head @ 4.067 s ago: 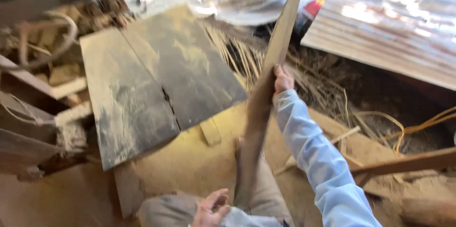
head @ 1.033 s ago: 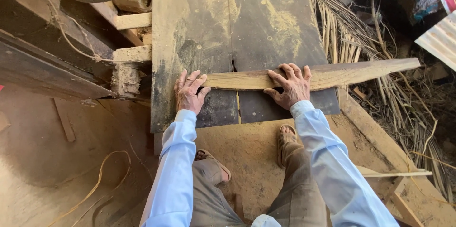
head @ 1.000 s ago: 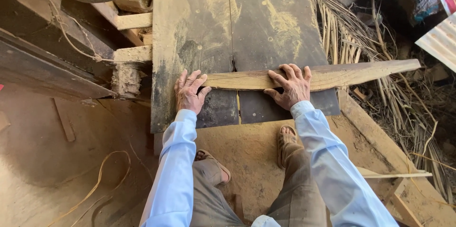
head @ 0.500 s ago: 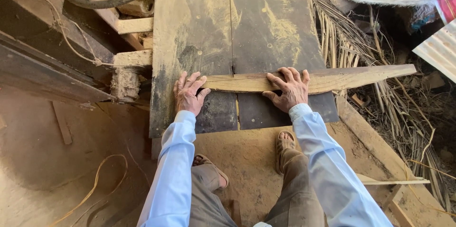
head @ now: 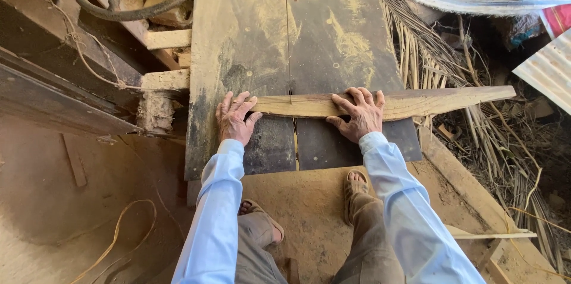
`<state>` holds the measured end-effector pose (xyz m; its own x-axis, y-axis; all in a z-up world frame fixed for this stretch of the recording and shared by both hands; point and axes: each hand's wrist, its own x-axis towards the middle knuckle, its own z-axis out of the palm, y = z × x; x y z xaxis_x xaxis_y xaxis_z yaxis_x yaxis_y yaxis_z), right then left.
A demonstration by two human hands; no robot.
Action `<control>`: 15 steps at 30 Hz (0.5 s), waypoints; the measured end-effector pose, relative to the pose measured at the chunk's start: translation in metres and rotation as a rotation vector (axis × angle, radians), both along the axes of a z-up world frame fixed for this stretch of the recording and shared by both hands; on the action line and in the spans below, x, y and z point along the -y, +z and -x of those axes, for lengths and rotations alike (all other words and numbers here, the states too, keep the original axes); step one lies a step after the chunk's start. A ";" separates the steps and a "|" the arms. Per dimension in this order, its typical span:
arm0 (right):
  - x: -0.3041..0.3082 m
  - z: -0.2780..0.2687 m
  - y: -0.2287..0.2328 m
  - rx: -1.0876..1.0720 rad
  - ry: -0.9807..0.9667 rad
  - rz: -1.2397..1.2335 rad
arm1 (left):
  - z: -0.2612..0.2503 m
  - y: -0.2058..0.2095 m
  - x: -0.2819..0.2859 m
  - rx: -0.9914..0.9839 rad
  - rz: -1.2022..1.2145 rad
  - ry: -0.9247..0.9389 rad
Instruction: A person in a workshop is sanding and shaping a curved wooden strip by manually guiding it against a machine surface.
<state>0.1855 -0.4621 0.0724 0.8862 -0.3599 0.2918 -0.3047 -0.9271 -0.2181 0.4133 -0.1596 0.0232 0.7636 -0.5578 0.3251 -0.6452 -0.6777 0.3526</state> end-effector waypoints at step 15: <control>0.012 -0.018 0.001 -0.033 -0.030 -0.013 | -0.016 0.002 0.011 -0.043 -0.019 0.004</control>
<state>0.2031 -0.4743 0.0730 0.8839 -0.3903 0.2574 -0.3398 -0.9144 -0.2199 0.4290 -0.1710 0.0254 0.7787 -0.5609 0.2811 -0.6273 -0.6869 0.3668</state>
